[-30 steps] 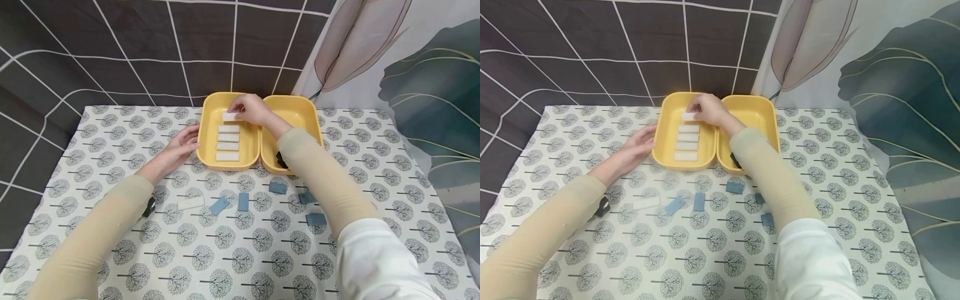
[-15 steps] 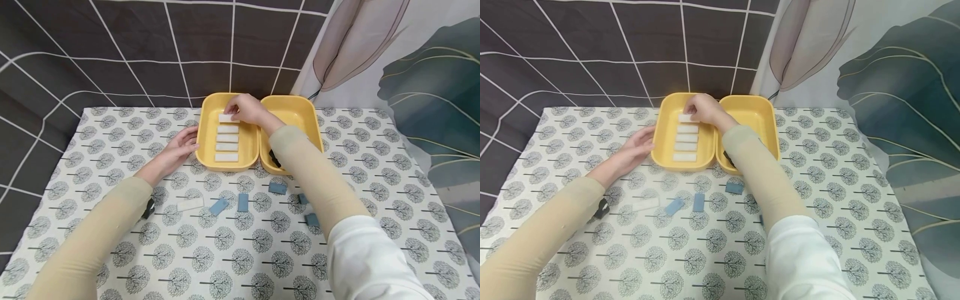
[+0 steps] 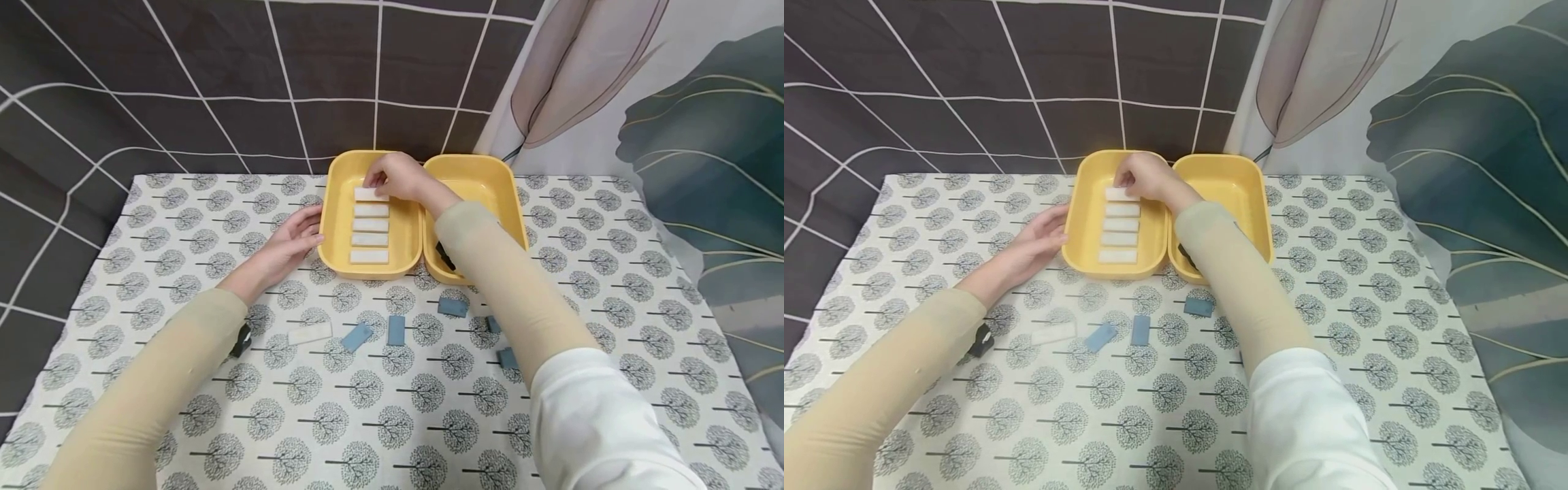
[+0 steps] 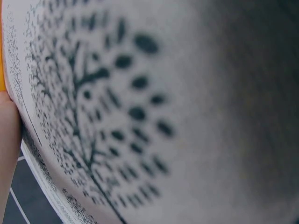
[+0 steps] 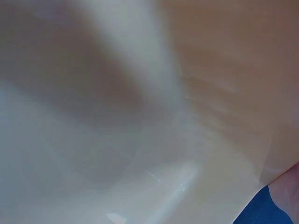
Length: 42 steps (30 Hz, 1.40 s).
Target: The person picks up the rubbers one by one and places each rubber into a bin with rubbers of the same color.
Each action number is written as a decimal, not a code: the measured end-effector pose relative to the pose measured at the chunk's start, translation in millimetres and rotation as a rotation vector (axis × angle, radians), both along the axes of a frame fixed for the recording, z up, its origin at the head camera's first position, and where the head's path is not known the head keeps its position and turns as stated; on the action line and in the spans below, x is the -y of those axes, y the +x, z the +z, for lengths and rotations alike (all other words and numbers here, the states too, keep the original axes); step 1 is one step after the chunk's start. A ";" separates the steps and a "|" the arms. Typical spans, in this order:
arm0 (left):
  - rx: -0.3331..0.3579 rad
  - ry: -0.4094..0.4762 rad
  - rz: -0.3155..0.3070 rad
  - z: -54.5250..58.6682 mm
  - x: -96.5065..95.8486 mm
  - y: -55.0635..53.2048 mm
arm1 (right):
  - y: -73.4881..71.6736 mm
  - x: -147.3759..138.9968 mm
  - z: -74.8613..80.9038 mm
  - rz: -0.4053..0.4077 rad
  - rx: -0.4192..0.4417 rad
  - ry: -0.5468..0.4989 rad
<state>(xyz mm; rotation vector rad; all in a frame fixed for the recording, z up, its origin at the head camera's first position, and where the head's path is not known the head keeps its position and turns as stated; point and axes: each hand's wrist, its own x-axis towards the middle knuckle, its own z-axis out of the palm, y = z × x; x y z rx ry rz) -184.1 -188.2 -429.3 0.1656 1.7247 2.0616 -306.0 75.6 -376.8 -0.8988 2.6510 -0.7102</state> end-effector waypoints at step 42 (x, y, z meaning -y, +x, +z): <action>-0.007 -0.008 0.007 -0.1 2.6 2.2 | -2.0 6.5 0.6 0.025 0.039 0.020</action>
